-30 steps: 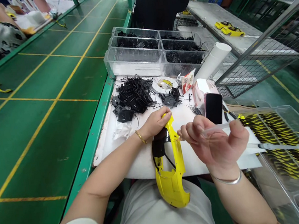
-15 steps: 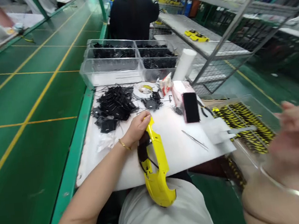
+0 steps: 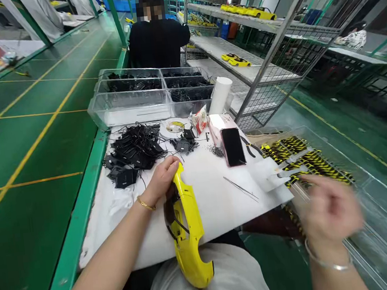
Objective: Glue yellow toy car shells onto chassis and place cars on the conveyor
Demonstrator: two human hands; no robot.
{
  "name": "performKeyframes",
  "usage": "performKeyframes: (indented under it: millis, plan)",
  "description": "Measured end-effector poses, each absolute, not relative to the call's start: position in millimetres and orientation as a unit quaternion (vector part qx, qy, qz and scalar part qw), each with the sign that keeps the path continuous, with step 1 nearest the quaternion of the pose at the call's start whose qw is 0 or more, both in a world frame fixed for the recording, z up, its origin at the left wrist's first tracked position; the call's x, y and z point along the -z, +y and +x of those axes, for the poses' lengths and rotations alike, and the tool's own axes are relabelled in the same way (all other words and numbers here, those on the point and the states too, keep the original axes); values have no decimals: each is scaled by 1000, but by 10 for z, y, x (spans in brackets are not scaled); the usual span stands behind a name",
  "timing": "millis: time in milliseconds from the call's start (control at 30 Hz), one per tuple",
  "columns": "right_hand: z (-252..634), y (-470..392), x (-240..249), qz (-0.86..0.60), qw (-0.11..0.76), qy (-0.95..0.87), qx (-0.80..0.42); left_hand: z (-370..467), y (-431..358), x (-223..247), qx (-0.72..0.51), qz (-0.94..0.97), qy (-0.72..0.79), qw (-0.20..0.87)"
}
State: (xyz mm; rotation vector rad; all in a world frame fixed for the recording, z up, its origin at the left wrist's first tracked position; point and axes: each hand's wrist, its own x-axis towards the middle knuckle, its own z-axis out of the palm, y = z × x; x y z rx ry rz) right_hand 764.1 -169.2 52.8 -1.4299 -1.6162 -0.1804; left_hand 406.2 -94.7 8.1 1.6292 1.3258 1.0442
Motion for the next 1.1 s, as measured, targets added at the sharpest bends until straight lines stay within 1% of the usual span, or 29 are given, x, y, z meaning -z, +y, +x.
performKeyframes:
  millis: [67, 100, 133, 167, 200, 233, 267, 300, 433, 467, 533, 667, 833, 1100]
  plan:
    - [7404, -1818, -340, -571, 245, -777, 101, 4067, -944, -93, -408, 644, 518, 387]
    - [7288, -1834, -239, -572, 157, -796, 117, 4067, -943, -93, -409, 644, 516, 389]
    - [7188, -1824, -151, -574, 83, -805, 127, 4066, -943, -91, -410, 643, 515, 390]
    - [7109, -1795, -87, -579, 35, -803, 137, 4064, -942, -88, -411, 642, 514, 392]
    - [7054, -1750, -54, -585, 10, -799, 141, 4062, -942, -84, -412, 641, 514, 394]
    - [7019, -1693, -56, -588, 8, -798, 130, 4061, -941, -82, -413, 641, 513, 394]
    - [6998, -1625, -92, -588, 27, -802, 104, 4060, -941, -83, -412, 643, 512, 394]
    - [6986, -1545, -153, -582, 64, -808, 63, 4061, -940, -86, -411, 645, 511, 392]
    - [6931, -1119, -441, -519, 291, -788, -160, 4064, -941, -113, -405, 651, 511, 388]
    - [6909, -997, -472, -510, 335, -767, -198, 4064, -943, -119, -405, 651, 511, 389]
    - [6864, -766, -458, -511, 384, -738, -218, 4060, -948, -126, -404, 650, 511, 391]
    - [6809, -473, -234, -522, 384, -752, -117, 4055, -952, -121, -398, 652, 505, 402]
    - [6801, -426, -26, -520, 372, -768, -23, 4066, -951, -130, -391, 650, 507, 409]
    - [6813, -405, 8, -519, 359, -776, -8, 4063, -970, -173, -381, 648, 513, 414]
